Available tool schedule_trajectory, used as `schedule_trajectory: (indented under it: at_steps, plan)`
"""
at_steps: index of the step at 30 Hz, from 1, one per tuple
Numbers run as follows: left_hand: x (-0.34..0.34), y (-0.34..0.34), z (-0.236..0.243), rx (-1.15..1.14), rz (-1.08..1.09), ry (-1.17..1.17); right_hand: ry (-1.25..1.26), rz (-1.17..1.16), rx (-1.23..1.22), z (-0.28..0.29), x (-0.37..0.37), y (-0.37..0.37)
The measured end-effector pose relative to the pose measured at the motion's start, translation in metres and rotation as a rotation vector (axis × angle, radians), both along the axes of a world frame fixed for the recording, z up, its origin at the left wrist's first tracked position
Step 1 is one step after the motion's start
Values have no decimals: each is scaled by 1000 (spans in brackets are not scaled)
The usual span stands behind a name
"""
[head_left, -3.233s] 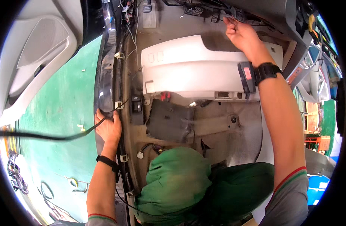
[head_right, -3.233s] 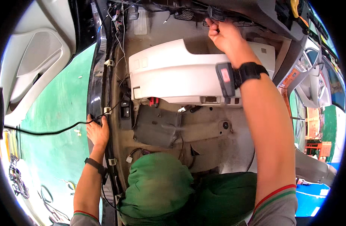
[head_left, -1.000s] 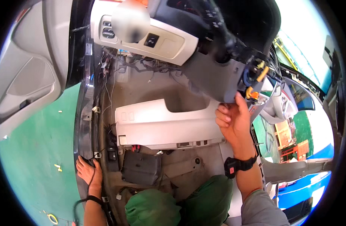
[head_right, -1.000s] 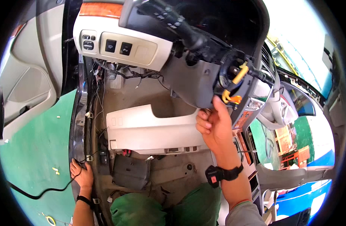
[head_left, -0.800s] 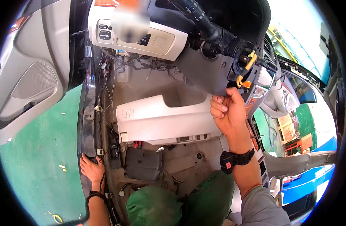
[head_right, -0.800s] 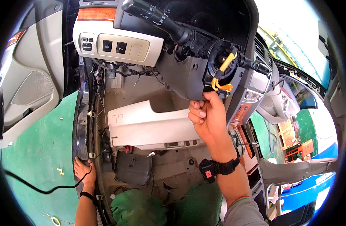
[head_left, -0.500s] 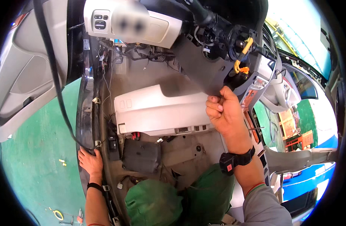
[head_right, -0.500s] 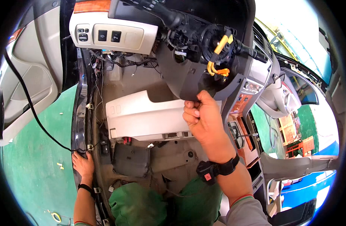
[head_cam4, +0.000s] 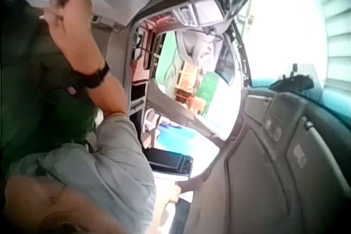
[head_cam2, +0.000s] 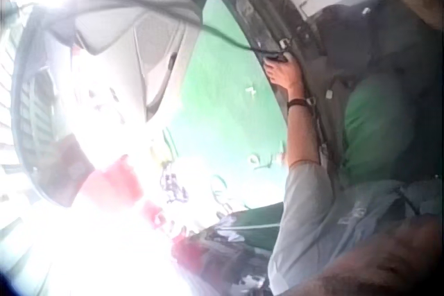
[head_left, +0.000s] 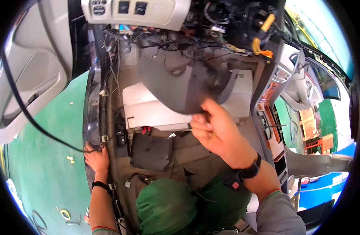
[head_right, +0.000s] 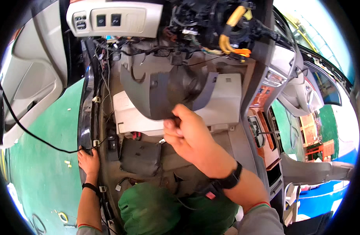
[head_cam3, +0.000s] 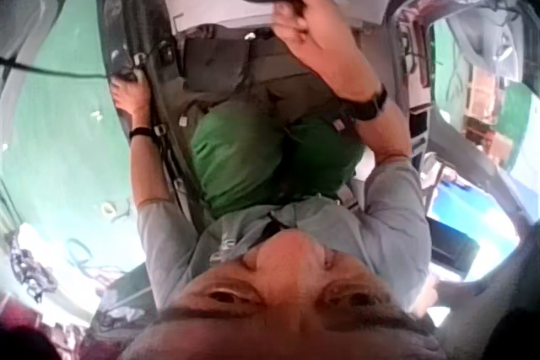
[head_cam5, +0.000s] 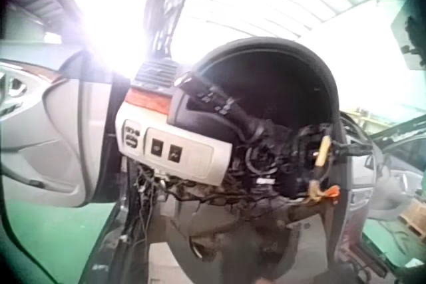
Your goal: The person reaches behind the dashboard area of a car, handles wiring connectors, and uses a screwdriver to work on components under the steering column.
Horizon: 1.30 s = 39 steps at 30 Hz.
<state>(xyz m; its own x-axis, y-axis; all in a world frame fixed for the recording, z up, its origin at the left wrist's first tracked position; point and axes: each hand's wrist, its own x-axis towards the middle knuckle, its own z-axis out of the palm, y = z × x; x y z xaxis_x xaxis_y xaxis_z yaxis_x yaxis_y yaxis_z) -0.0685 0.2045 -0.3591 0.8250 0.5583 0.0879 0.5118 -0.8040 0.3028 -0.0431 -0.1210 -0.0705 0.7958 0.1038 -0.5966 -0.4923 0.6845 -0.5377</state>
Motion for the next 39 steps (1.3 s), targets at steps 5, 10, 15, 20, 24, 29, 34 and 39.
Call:
schedule_trajectory:
  at_steps: [5, 10, 15, 20, 24, 29, 34, 39]
  plan:
    - [-5, 13, -10, 47, -30, -71, 48, 183, -404, -13, -63, -18]
    - [0, 10, -13, 43, -40, -75, 278, 596, -692, -72, -81, -85]
    - [1, 7, -6, -12, -45, -67, 181, 1235, -1021, -129, -49, -146]
    - [4, 7, -12, -29, -60, -86, -276, 1526, -1488, -126, -18, -144]
    - [1, 9, -5, -8, -49, -67, -476, 943, -1260, -52, 44, -92]
    - [2, 10, -16, -10, -94, -101, -296, 159, -552, -51, 197, -99]
    - [5, 3, -12, -52, -71, -60, -189, -157, -364, -66, 266, -122]
    - [4, 2, -8, -76, -31, -32, -285, -78, -158, -86, 290, -135]
